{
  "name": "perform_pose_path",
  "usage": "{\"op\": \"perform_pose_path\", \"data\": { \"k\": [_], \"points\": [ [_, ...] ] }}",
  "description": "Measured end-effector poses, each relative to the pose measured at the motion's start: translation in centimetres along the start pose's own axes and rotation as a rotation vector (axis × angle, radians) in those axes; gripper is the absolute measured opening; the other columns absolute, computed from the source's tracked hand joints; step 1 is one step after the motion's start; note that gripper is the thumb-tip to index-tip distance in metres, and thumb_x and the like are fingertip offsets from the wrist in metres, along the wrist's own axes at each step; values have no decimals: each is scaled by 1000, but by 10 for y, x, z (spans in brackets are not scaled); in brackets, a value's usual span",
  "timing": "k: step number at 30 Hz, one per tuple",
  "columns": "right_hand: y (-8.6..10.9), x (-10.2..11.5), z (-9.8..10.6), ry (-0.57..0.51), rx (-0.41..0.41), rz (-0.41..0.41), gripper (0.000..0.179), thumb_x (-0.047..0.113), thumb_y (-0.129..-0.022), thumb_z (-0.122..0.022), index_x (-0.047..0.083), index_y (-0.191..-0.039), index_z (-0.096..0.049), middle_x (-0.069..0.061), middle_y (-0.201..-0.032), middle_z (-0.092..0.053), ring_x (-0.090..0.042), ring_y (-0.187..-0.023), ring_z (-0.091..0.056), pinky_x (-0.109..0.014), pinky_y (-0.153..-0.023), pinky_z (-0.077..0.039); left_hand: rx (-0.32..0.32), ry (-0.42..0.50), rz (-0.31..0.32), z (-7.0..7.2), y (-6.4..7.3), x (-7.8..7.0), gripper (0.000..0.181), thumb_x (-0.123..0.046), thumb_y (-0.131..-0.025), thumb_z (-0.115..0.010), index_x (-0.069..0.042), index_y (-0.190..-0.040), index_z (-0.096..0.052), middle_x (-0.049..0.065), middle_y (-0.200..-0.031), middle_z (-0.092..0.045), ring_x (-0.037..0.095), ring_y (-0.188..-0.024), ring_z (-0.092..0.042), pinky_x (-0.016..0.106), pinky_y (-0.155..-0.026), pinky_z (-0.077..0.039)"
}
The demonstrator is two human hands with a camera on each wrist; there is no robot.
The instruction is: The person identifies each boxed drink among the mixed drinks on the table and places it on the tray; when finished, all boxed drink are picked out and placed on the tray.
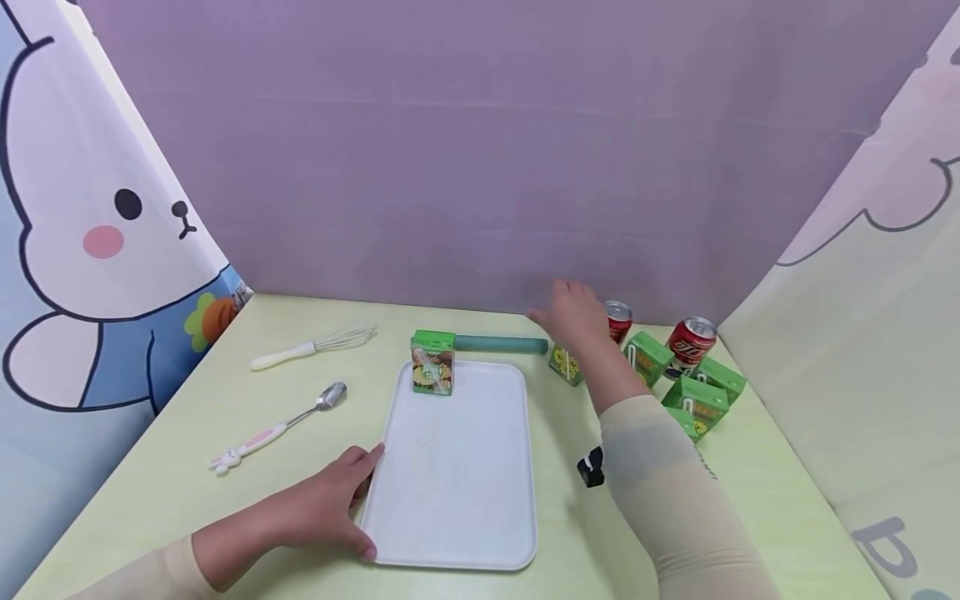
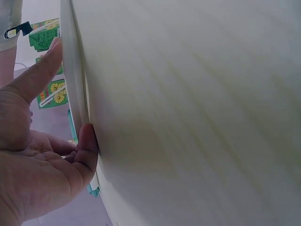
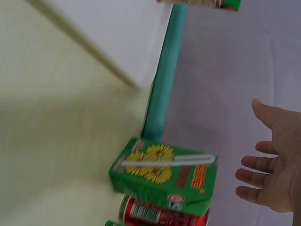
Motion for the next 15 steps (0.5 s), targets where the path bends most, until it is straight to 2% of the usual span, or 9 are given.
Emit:
{"op": "perform_pose_path", "data": {
  "k": [6,9,12,15],
  "points": [
    [2,-31,-6,23,37,-83,90,51,-91,-62,8,-157,-16,-27,-155,-26,-49,-141,-23,-67,-107,-27,1,5,5,-1,1,0,134,-53,-52,-91,5,-152,-24,12,-131,-44,21,-115,-47,46,-102,-43],
    [4,-41,-12,29,88,-128,96,52,-91,-62,7,-158,-9,-30,-154,-25,-52,-136,-30,-68,-104,-30,2,8,9,-1,0,1,134,-53,-52,-91,5,-153,-24,12,-131,-44,21,-115,-48,46,-102,-43],
    [5,-48,-21,24,189,-189,101,56,-91,-60,2,-157,-6,-30,-147,-36,-49,-125,-45,-64,-96,-41,4,8,12,-2,0,1,134,-53,-52,-91,4,-153,-24,11,-131,-44,21,-115,-48,45,-102,-43],
    [7,-53,-27,31,269,-227,98,57,-90,-60,0,-155,-13,-28,-140,-46,-46,-121,-51,-61,-93,-45,11,1,11,-2,0,0,134,-53,-52,-91,4,-153,-23,10,-131,-44,20,-114,-47,44,-101,-43]
  ]
}}
Point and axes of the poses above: each hand's wrist, its own y-axis away from the middle knuckle, its own z-axis out of the back of the hand, x = y × z, the point moved 6 cm from there along -y, towards the middle knuckle
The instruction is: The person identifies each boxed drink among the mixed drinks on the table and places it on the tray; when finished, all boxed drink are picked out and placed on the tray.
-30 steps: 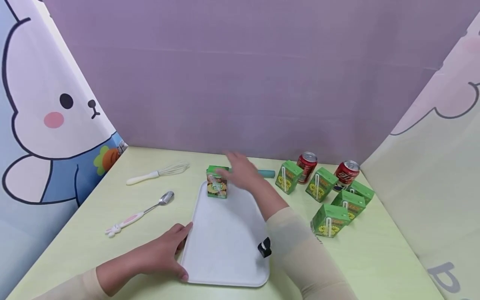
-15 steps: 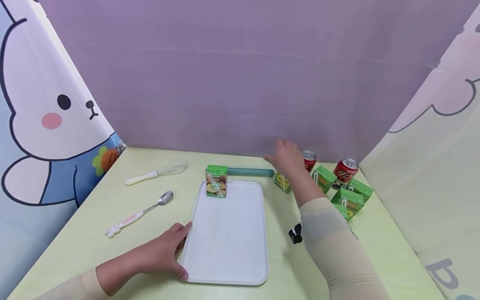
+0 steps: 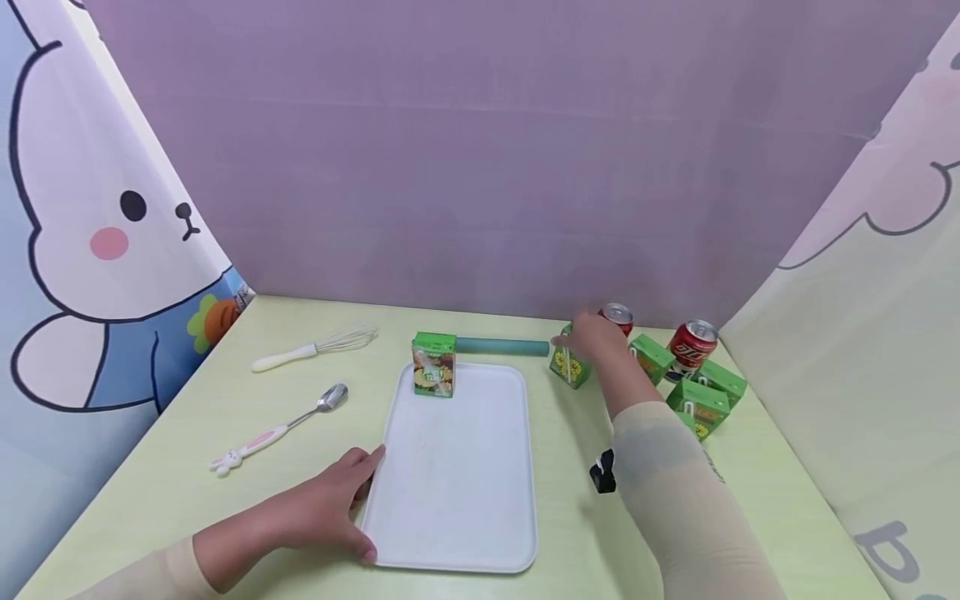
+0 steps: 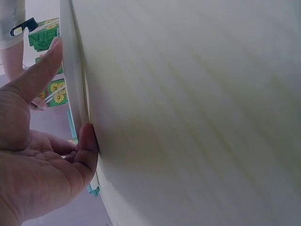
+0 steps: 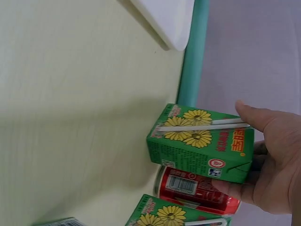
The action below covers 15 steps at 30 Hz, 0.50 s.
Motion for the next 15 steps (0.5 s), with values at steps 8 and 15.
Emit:
{"op": "perform_pose_path", "data": {
  "k": [8,15],
  "points": [
    [-1,-1,-3,16,-11,33,80,49,-91,-63,1,-147,-32,-25,-132,-54,-45,-122,-51,-62,-96,-44,5,-1,5,0,0,1,134,-55,-53,-90,3,-154,-22,11,-131,-43,19,-113,-47,44,-101,-43],
    [4,6,-2,40,2,75,80,48,-92,-63,5,-151,-31,-24,-136,-53,-44,-123,-51,-61,-95,-44,2,-1,0,0,1,1,134,-54,-53,-90,3,-154,-22,11,-131,-43,20,-114,-47,44,-101,-43]
  ]
}}
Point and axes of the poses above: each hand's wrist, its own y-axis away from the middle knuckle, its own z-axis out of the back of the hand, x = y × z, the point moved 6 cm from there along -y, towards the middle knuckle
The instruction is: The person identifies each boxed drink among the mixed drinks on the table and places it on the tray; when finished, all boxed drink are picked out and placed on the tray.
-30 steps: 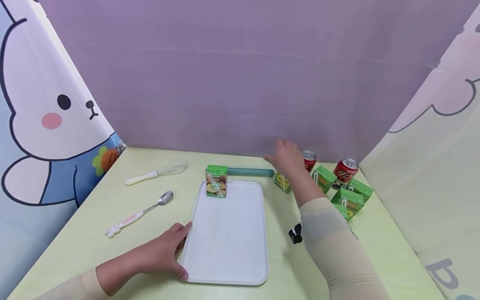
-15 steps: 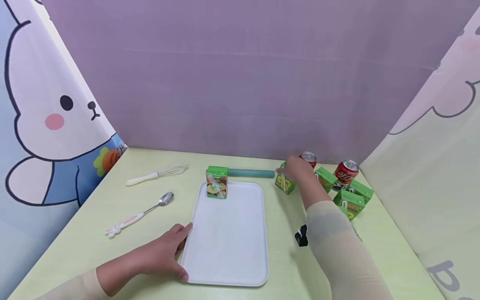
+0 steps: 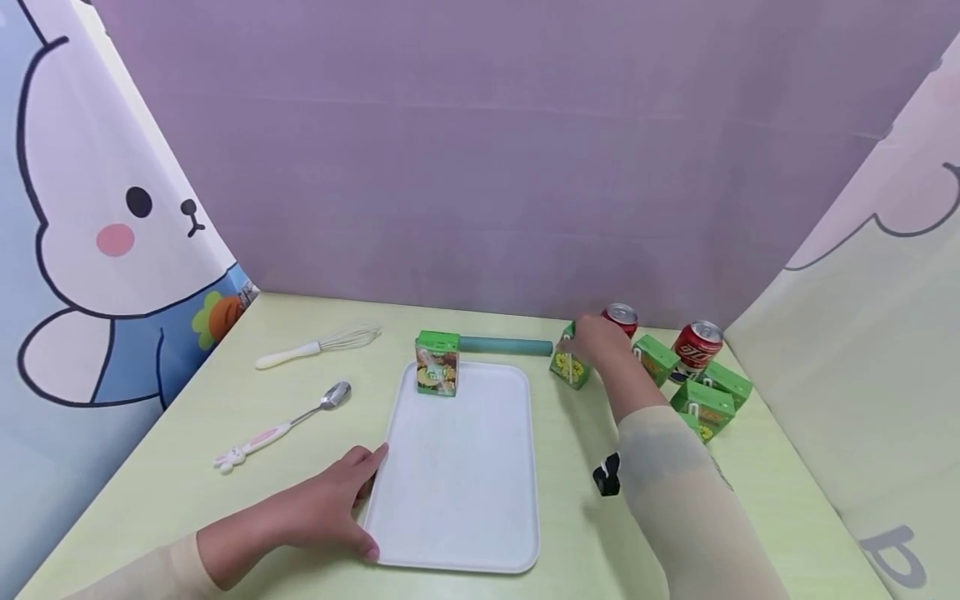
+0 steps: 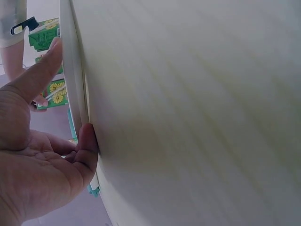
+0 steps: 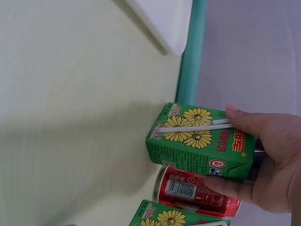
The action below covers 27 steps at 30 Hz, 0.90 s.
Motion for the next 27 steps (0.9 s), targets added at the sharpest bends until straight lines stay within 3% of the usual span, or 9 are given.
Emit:
{"op": "perform_pose_path", "data": {
  "k": [8,16,21,27],
  "points": [
    [17,32,15,-3,-73,161,64,44,-91,-66,8,-140,-47,-15,-120,-63,-34,-106,-59,-53,-86,-48,0,5,12,-1,0,0,135,-54,-51,-91,2,-154,-22,11,-132,-43,21,-116,-47,46,-103,-43],
    [35,80,9,20,-72,355,63,38,-89,-71,13,-142,-50,-9,-121,-65,-27,-106,-61,-50,-91,-49,0,13,20,0,1,-2,135,-52,-51,-92,3,-153,-23,11,-133,-43,22,-117,-47,46,-103,-42],
    [42,103,-2,26,-43,401,63,38,-88,-72,16,-143,-50,-7,-130,-61,-25,-114,-59,-49,-96,-48,-1,14,20,1,0,-2,136,-52,-50,-92,3,-154,-22,12,-134,-43,23,-120,-46,47,-105,-41],
    [41,119,-20,73,4,428,63,39,-88,-72,17,-143,-50,-3,-124,-62,-20,-106,-57,-46,-96,-48,5,18,22,1,-1,-1,137,-52,-50,-92,3,-154,-22,12,-134,-42,22,-119,-46,48,-104,-41]
  ]
}}
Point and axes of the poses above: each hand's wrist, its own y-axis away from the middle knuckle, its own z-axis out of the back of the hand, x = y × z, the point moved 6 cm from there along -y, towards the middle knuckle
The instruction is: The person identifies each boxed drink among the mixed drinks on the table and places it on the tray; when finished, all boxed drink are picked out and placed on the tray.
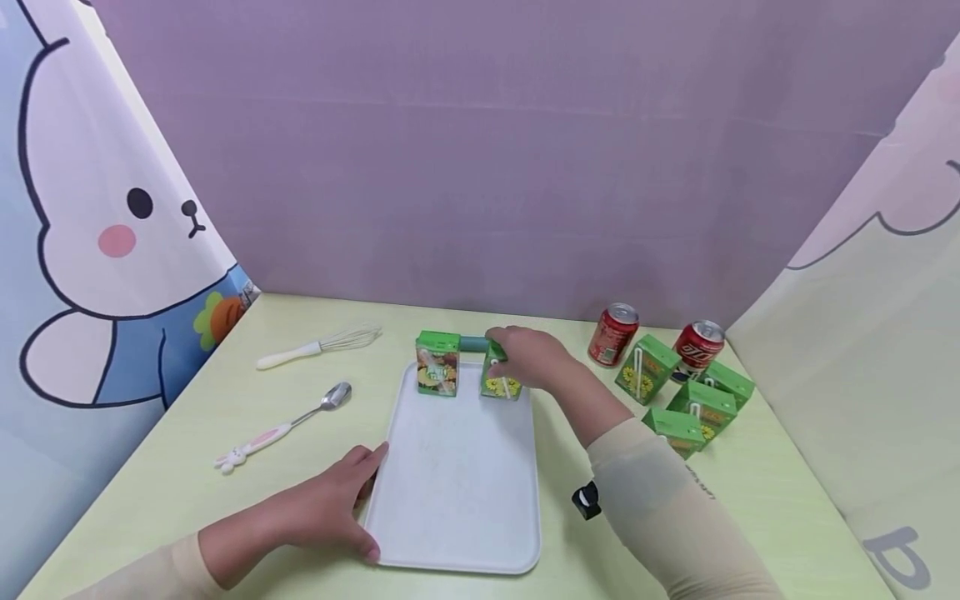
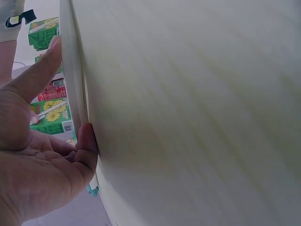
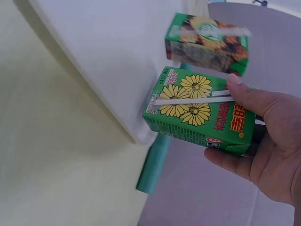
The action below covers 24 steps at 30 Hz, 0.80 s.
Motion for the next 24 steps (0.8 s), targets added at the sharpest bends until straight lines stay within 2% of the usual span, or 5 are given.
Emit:
{"op": "perform_pose_path", "data": {
  "k": [8,14,18,24],
  "points": [
    [-6,4,-11,15,21,6,68,40,-90,-69,17,-148,-44,-7,-136,-57,-24,-119,-55,-49,-102,-45,7,-4,1,0,-2,1,136,-53,-51,-92,2,-154,-22,10,-134,-42,21,-118,-46,46,-104,-41],
    [-6,5,-14,44,7,12,69,42,-91,-67,18,-150,-40,-9,-136,-56,-24,-118,-56,-47,-99,-46,3,-5,-4,0,-2,1,137,-53,-51,-92,2,-154,-22,11,-133,-42,21,-117,-46,46,-103,-42],
    [-4,6,-15,54,-5,12,70,42,-92,-66,18,-151,-37,-12,-140,-53,-27,-123,-55,-48,-101,-46,-1,-11,-5,1,-1,0,137,-53,-51,-92,2,-154,-22,10,-133,-42,20,-116,-46,46,-103,-42],
    [4,2,-14,7,23,-2,88,57,-88,-63,19,-157,-23,-15,-152,-39,-34,-138,-40,-52,-108,-38,1,-8,-7,1,-2,0,136,-52,-51,-92,3,-154,-22,10,-132,-43,20,-116,-46,45,-103,-42]
  ]
}}
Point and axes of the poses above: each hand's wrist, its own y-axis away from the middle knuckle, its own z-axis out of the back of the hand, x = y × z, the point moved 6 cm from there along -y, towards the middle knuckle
